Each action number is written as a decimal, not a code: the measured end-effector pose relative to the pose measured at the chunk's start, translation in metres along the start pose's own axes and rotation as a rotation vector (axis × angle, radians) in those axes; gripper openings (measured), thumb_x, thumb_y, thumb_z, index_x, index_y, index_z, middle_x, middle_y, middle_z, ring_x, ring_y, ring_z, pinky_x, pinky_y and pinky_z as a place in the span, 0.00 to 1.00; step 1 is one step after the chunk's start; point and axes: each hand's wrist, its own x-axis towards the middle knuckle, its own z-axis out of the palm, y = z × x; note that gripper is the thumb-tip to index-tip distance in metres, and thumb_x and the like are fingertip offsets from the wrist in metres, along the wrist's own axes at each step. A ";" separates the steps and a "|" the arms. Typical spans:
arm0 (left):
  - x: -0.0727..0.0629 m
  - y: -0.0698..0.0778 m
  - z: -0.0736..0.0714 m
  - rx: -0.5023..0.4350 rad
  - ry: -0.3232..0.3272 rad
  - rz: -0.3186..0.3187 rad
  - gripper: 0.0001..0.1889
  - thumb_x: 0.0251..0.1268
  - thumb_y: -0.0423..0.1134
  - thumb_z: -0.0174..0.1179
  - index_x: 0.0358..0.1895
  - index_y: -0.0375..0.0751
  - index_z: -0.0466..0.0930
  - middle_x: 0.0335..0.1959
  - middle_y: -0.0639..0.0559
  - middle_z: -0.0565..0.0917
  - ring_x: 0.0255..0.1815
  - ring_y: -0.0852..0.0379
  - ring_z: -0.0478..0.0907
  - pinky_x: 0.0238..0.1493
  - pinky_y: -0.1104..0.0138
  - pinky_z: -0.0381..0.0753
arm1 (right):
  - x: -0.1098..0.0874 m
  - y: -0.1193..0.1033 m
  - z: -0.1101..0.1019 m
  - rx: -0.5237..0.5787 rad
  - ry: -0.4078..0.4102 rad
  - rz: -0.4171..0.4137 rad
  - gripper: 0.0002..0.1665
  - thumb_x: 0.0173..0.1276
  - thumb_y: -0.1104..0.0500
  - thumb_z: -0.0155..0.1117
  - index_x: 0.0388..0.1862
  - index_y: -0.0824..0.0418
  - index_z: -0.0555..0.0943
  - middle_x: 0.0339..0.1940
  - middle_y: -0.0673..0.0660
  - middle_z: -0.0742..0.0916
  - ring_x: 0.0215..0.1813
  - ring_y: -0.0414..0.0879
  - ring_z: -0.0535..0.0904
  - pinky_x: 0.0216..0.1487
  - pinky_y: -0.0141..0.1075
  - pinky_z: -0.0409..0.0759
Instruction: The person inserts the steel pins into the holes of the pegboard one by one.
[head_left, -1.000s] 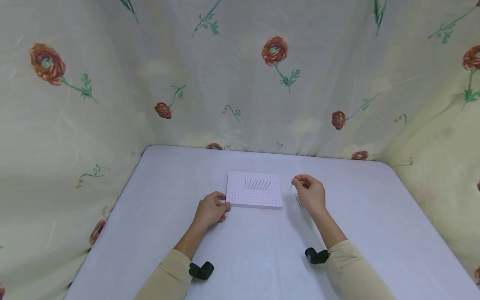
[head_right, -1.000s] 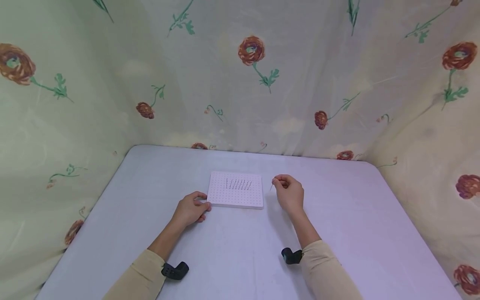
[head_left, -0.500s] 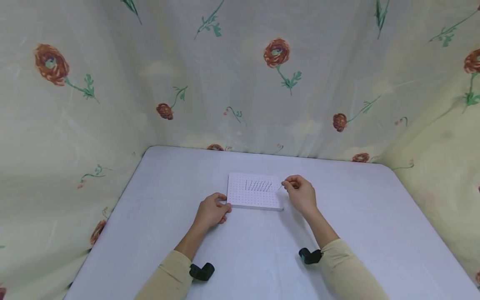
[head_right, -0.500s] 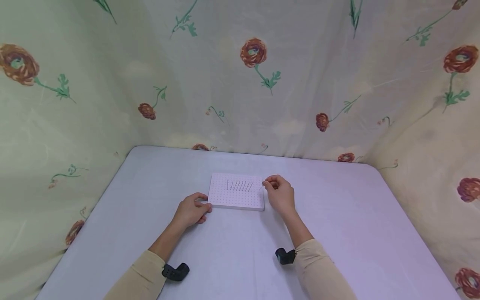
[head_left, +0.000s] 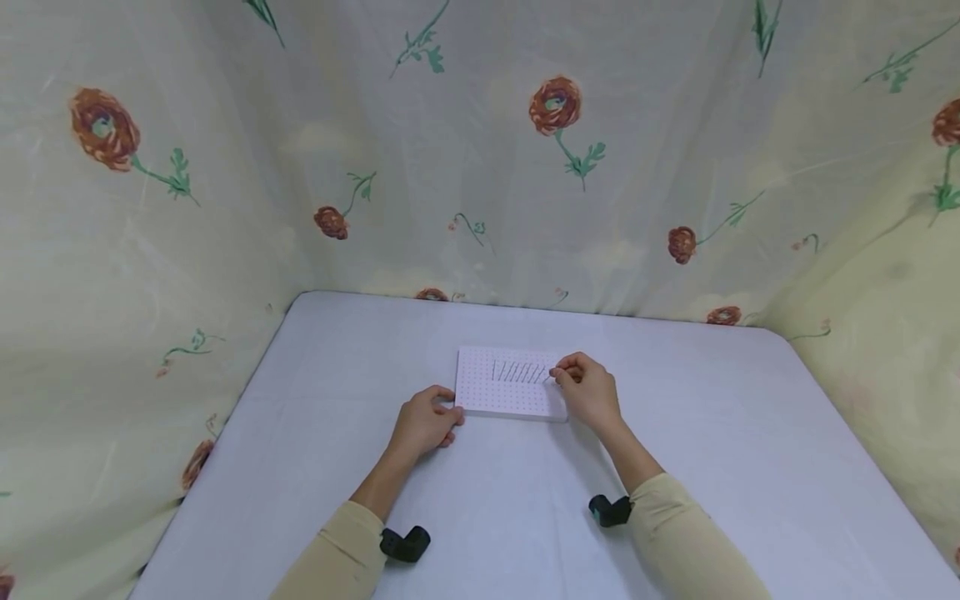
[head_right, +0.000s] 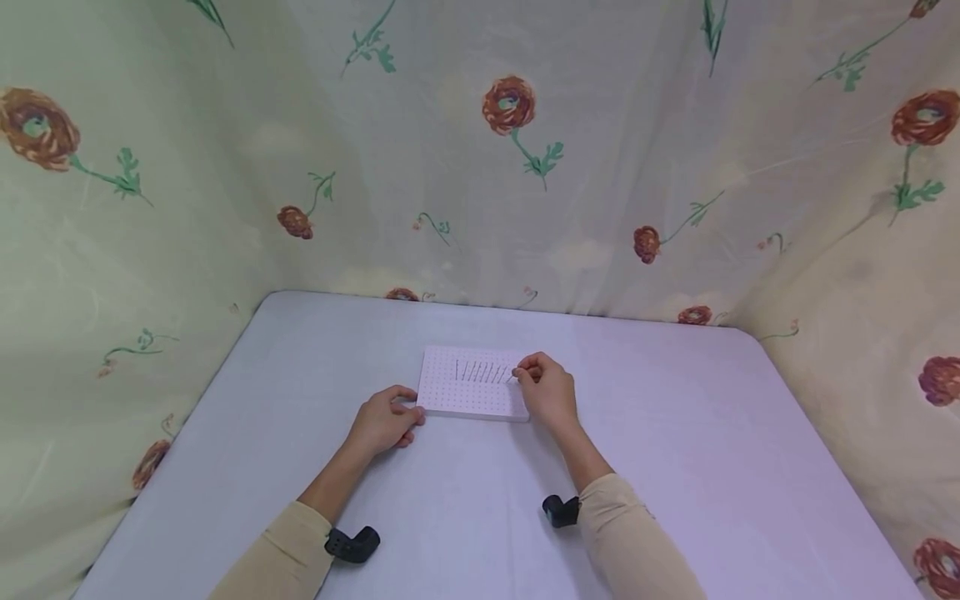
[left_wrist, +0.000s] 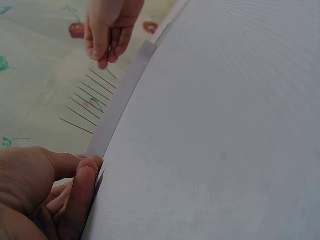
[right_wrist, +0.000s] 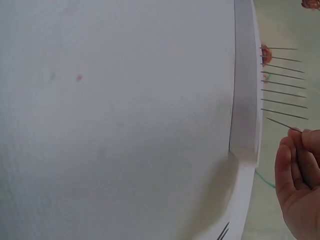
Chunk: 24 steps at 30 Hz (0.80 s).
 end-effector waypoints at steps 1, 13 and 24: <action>0.000 0.000 0.000 0.001 0.001 -0.001 0.17 0.71 0.37 0.63 0.59 0.38 0.78 0.30 0.50 0.89 0.19 0.59 0.81 0.21 0.72 0.82 | 0.000 0.000 0.001 -0.002 0.006 -0.003 0.07 0.74 0.56 0.62 0.44 0.59 0.82 0.38 0.58 0.91 0.45 0.51 0.85 0.44 0.35 0.74; -0.003 0.002 0.001 -0.006 -0.003 -0.007 0.17 0.70 0.37 0.64 0.59 0.38 0.78 0.31 0.49 0.89 0.19 0.59 0.81 0.21 0.72 0.82 | 0.000 -0.001 0.010 -0.046 0.056 -0.046 0.06 0.72 0.58 0.64 0.42 0.60 0.82 0.36 0.58 0.89 0.41 0.51 0.84 0.45 0.38 0.77; 0.000 0.000 0.000 0.003 0.003 0.005 0.17 0.71 0.37 0.63 0.59 0.38 0.78 0.30 0.50 0.89 0.18 0.59 0.80 0.21 0.72 0.82 | 0.001 -0.002 0.014 -0.080 0.077 -0.068 0.06 0.72 0.59 0.63 0.42 0.60 0.81 0.37 0.59 0.88 0.41 0.51 0.84 0.44 0.39 0.78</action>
